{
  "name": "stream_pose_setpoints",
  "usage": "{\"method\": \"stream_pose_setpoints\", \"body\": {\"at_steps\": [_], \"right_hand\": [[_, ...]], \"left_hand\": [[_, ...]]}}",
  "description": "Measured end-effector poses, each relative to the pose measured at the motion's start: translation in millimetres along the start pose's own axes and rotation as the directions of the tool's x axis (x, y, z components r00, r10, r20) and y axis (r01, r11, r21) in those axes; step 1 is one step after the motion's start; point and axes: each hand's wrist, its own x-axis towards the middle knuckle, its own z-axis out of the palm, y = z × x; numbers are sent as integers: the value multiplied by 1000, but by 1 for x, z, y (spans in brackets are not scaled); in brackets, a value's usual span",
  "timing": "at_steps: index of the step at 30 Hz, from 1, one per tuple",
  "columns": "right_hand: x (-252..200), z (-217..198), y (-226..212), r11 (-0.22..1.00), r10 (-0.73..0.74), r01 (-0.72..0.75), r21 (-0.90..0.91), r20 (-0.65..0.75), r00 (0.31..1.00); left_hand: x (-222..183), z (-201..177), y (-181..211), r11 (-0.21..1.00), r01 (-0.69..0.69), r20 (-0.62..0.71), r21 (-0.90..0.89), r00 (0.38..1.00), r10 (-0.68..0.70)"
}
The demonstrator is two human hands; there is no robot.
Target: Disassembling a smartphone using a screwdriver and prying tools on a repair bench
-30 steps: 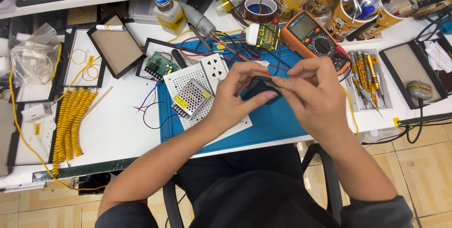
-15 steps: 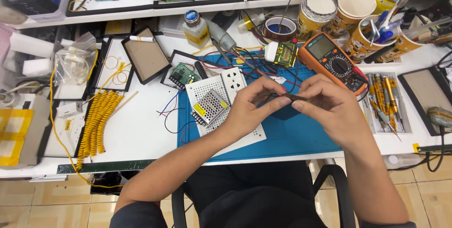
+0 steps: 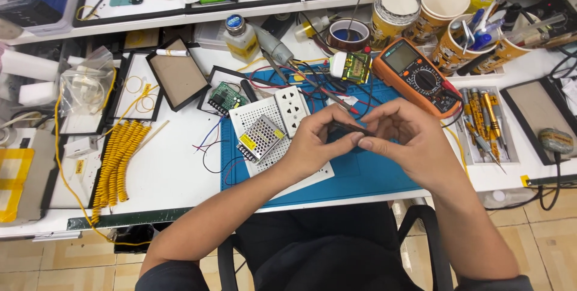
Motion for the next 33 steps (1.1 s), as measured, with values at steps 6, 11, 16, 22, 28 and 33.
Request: {"method": "stream_pose_setpoints", "body": {"at_steps": [6,11,16,22,28,33], "right_hand": [[-7,-27,-59,961,22,-4,-276,65,998],[0,-40,-74,824,-60,209,-526,286,956],[6,-38,-77,680,-84,336,-652,386,919],[17,-40,-85,497,2,428,-754,495,869],[31,-30,-101,281,292,414,-866,489,822],[29,-23,-103,93,440,414,-906,410,799]], "left_hand": [[3,2,27,996,-1,45,85,999,-3],[2,6,32,996,-10,54,92,999,6],[2,7,32,994,-24,52,109,998,19],[2,7,30,995,-33,47,94,998,28],[1,8,32,993,-25,48,113,999,19],[0,7,28,989,-15,33,145,999,10]]}}
